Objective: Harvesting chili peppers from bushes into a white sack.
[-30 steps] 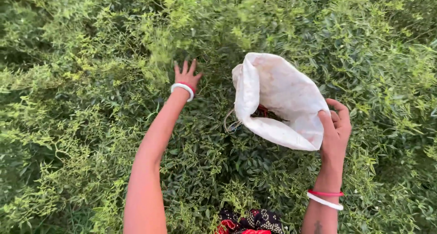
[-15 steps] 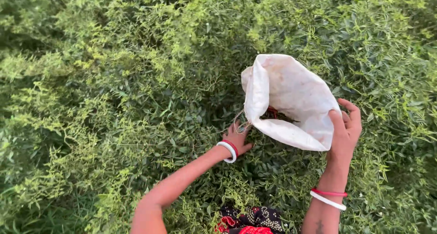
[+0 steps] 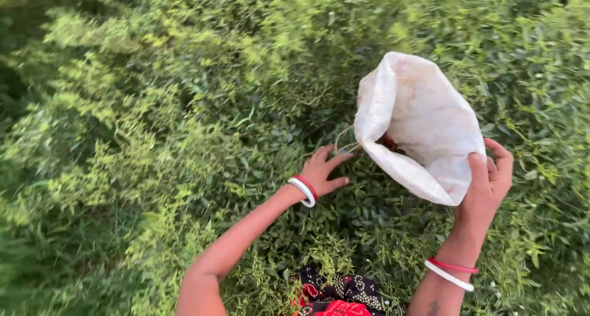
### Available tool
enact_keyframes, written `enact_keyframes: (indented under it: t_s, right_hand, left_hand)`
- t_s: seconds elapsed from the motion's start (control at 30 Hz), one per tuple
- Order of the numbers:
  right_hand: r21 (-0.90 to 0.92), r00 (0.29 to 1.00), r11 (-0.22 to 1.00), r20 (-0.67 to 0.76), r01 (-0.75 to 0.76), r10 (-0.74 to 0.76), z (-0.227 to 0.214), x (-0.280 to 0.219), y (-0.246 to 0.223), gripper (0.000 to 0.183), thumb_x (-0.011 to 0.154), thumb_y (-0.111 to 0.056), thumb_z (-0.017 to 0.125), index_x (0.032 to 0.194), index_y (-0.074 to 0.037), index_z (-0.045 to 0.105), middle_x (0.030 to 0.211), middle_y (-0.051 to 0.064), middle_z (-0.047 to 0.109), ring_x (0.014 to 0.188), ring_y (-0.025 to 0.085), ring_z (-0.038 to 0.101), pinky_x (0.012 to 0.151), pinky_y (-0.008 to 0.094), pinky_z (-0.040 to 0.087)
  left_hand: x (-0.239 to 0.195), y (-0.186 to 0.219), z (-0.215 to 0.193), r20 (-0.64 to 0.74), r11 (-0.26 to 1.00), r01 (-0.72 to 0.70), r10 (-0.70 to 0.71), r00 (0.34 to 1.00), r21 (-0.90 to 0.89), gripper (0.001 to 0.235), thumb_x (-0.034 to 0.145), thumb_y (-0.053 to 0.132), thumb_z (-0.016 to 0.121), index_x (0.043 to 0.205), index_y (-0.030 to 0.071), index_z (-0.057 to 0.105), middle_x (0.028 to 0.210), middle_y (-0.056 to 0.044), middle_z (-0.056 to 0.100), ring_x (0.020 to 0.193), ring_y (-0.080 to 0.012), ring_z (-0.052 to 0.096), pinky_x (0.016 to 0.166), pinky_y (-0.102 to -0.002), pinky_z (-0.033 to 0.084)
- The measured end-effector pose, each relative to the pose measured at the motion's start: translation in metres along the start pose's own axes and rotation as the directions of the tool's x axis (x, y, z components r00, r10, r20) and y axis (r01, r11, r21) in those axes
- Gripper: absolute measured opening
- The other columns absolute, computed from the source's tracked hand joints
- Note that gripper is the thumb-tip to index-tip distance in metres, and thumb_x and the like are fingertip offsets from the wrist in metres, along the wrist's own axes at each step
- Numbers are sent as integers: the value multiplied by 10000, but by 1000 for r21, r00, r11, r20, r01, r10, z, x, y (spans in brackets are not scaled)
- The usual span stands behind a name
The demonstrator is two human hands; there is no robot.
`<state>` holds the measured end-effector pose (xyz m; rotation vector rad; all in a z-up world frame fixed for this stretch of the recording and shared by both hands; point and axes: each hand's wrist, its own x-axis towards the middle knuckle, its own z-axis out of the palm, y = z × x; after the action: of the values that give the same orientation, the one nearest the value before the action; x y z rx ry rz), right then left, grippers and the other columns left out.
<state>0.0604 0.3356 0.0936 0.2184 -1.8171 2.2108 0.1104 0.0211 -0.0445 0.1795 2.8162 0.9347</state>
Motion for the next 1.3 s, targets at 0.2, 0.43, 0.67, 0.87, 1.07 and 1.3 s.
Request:
enact_keyframes:
  t_s: [0.2, 0.43, 0.67, 0.87, 1.07, 1.3]
  right_hand:
    - [40, 997, 998, 66, 42, -44, -6, 0, 13, 349, 1097, -18, 584, 1437, 16, 517, 1209, 141, 697, 1035, 157, 672, 923, 285, 545]
    - [52, 992, 997, 113, 54, -59, -4, -1, 12, 293, 1102, 7, 564, 1385, 44, 501, 1188, 157, 699, 1048, 166, 687, 949, 297, 559]
    - [66, 988, 996, 138, 62, -71, -7, 2, 16, 271, 1130, 3, 568, 1386, 47, 494, 1223, 158, 692, 1051, 158, 684, 966, 301, 559]
    - [64, 991, 997, 127, 40, -48, -6, 2, 8, 324, 1109, -3, 567, 1426, 27, 508, 1236, 140, 691, 1065, 160, 682, 942, 289, 556]
    - [29, 992, 999, 122, 35, -39, -12, 5, 12, 322, 1111, -16, 578, 1424, 23, 513, 1211, 127, 691, 1029, 139, 670, 905, 271, 541]
    - [38, 991, 999, 127, 38, -43, -13, 6, 13, 326, 1109, -15, 582, 1425, 28, 515, 1207, 118, 687, 1021, 126, 659, 893, 257, 530]
  left_hand:
    - [-48, 1, -35, -252, 994, 93, -103, 962, -52, 771, 916, 547, 685, 1587, 378, 345, 1661, -292, 206, 1518, -536, 206, 1208, -613, 265]
    - [-85, 3, -33, -203, 864, 488, -504, 840, -126, 943, 877, 536, 693, 1606, 393, 111, 1691, -225, 59, 1542, -494, 114, 1139, -693, 257]
    - [-80, 8, 79, 324, 849, 528, -507, 799, 26, 1033, 917, 592, 567, 1642, 174, -38, 1668, -250, 137, 1519, -517, 146, 1215, -643, 191]
    - [-58, -52, 167, 236, 955, 292, -295, 926, 49, 997, 933, 567, 509, 1613, -56, 130, 1574, -330, 335, 1535, -435, 251, 1240, -636, 32]
    - [-50, -87, 189, 248, 965, 205, -242, 938, 166, 752, 985, 603, 485, 1349, -53, 530, 1671, -238, 297, 1536, -462, 223, 1193, -674, 85]
    - [-88, 0, 19, 359, 899, 428, -432, 827, 97, 816, 970, 523, 518, 1610, 62, 308, 1399, -329, 585, 1300, -429, 604, 1169, -448, 453]
